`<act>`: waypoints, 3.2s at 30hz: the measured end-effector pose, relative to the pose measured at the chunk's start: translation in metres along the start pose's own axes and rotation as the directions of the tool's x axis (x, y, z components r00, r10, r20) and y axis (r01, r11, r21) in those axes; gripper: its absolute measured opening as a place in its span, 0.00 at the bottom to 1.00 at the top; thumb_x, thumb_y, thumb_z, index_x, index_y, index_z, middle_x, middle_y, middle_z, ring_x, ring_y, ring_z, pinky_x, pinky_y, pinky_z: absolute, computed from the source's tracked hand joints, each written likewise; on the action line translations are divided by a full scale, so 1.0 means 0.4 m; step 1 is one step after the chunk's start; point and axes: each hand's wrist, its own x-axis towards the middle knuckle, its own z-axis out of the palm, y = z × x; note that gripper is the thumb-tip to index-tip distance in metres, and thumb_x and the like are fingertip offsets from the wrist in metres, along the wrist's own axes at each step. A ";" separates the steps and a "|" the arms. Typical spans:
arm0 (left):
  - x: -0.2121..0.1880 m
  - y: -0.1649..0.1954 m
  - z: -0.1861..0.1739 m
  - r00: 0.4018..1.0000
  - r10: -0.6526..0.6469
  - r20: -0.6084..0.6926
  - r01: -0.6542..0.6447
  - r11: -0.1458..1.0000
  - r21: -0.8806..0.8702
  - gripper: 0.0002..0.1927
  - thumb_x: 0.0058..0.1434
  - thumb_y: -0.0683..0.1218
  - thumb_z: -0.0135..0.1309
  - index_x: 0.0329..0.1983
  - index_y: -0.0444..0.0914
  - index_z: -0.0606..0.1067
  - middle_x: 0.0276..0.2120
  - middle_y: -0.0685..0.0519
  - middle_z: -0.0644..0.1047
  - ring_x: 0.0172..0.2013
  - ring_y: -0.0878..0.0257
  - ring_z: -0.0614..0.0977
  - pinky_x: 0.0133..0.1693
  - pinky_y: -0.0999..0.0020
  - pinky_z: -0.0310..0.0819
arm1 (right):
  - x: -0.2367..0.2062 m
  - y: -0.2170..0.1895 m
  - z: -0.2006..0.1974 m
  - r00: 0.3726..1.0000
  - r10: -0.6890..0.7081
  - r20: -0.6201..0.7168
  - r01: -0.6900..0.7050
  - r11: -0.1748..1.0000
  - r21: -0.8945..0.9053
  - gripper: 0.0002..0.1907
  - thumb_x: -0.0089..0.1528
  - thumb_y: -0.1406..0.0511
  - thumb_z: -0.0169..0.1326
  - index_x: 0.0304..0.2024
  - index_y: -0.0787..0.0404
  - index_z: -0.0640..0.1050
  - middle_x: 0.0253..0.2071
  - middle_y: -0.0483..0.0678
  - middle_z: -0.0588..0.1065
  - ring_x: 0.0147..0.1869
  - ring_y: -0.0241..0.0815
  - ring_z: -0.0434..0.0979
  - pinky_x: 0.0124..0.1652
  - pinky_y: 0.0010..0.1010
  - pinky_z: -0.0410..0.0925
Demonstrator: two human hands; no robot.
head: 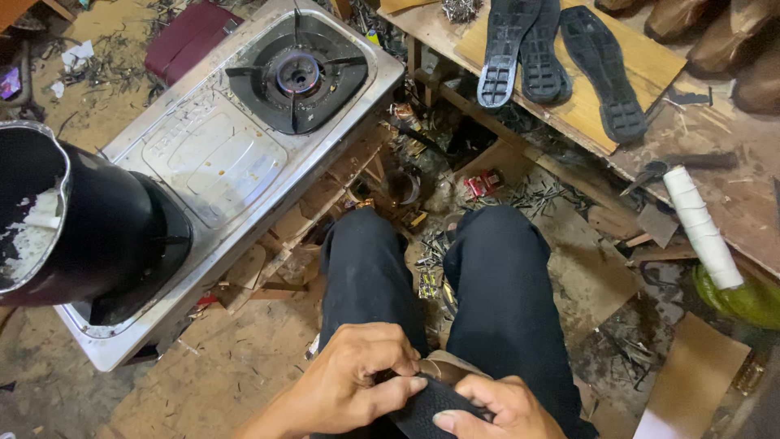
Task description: The person heats a shoe last on a gas stove, then presses a rubber sole onto it and uses a hammer to secure the sole around the edges. The process is repeated for a second shoe last.
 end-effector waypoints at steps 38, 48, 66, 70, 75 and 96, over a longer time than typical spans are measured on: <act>-0.145 -0.122 0.020 0.820 -0.560 -0.121 0.536 0.825 -0.180 0.10 0.52 0.44 0.70 0.32 0.33 0.83 0.30 0.54 0.78 0.33 0.66 0.81 0.36 0.71 0.73 | 0.044 -0.088 0.002 0.979 -0.071 0.190 0.128 0.944 -0.306 0.16 0.63 0.56 0.58 0.31 0.61 0.85 0.20 0.50 0.78 0.25 0.39 0.81 0.30 0.32 0.71; -0.148 -0.169 0.029 0.648 -0.755 -0.095 0.736 0.654 -0.173 0.17 0.50 0.46 0.70 0.29 0.35 0.72 0.30 0.54 0.75 0.29 0.65 0.80 0.32 0.69 0.73 | 0.050 -0.087 -0.020 0.985 0.098 0.143 -0.027 0.904 -0.427 0.13 0.59 0.57 0.60 0.34 0.59 0.85 0.18 0.54 0.78 0.21 0.46 0.79 0.27 0.37 0.70; -0.072 -0.105 0.098 0.868 -0.496 -0.029 0.476 0.813 0.336 0.16 0.55 0.52 0.65 0.40 0.38 0.77 0.32 0.48 0.81 0.40 0.49 0.80 0.41 0.55 0.69 | 0.027 -0.044 -0.007 0.981 -0.152 -0.122 0.057 0.822 -0.567 0.11 0.54 0.56 0.64 0.30 0.56 0.86 0.19 0.54 0.77 0.21 0.54 0.79 0.24 0.41 0.70; -0.086 -0.106 0.120 0.866 -0.499 -0.022 0.476 0.810 0.342 0.15 0.56 0.52 0.64 0.39 0.39 0.76 0.32 0.49 0.81 0.37 0.51 0.82 0.40 0.55 0.67 | 0.022 -0.050 -0.006 0.992 -0.072 -0.102 -0.001 0.812 -0.584 0.11 0.53 0.56 0.64 0.32 0.55 0.85 0.18 0.56 0.75 0.19 0.55 0.77 0.24 0.42 0.69; -0.129 -0.102 0.116 0.895 -0.431 -0.114 0.445 0.847 0.290 0.13 0.56 0.52 0.64 0.37 0.40 0.79 0.31 0.51 0.83 0.36 0.53 0.84 0.39 0.57 0.70 | 0.006 -0.074 -0.011 0.998 -0.024 -0.052 -0.006 0.859 -0.511 0.12 0.54 0.56 0.66 0.34 0.56 0.85 0.18 0.52 0.79 0.20 0.45 0.80 0.25 0.38 0.70; 0.174 -0.195 0.000 0.860 -0.250 -0.445 0.289 0.957 0.020 0.18 0.57 0.42 0.66 0.50 0.34 0.79 0.37 0.50 0.80 0.35 0.57 0.83 0.36 0.67 0.78 | 0.311 -0.119 -0.214 0.809 -0.372 -0.454 0.502 0.840 0.207 0.19 0.56 0.80 0.61 0.50 0.72 0.77 0.46 0.50 0.74 0.50 0.40 0.77 0.51 0.30 0.71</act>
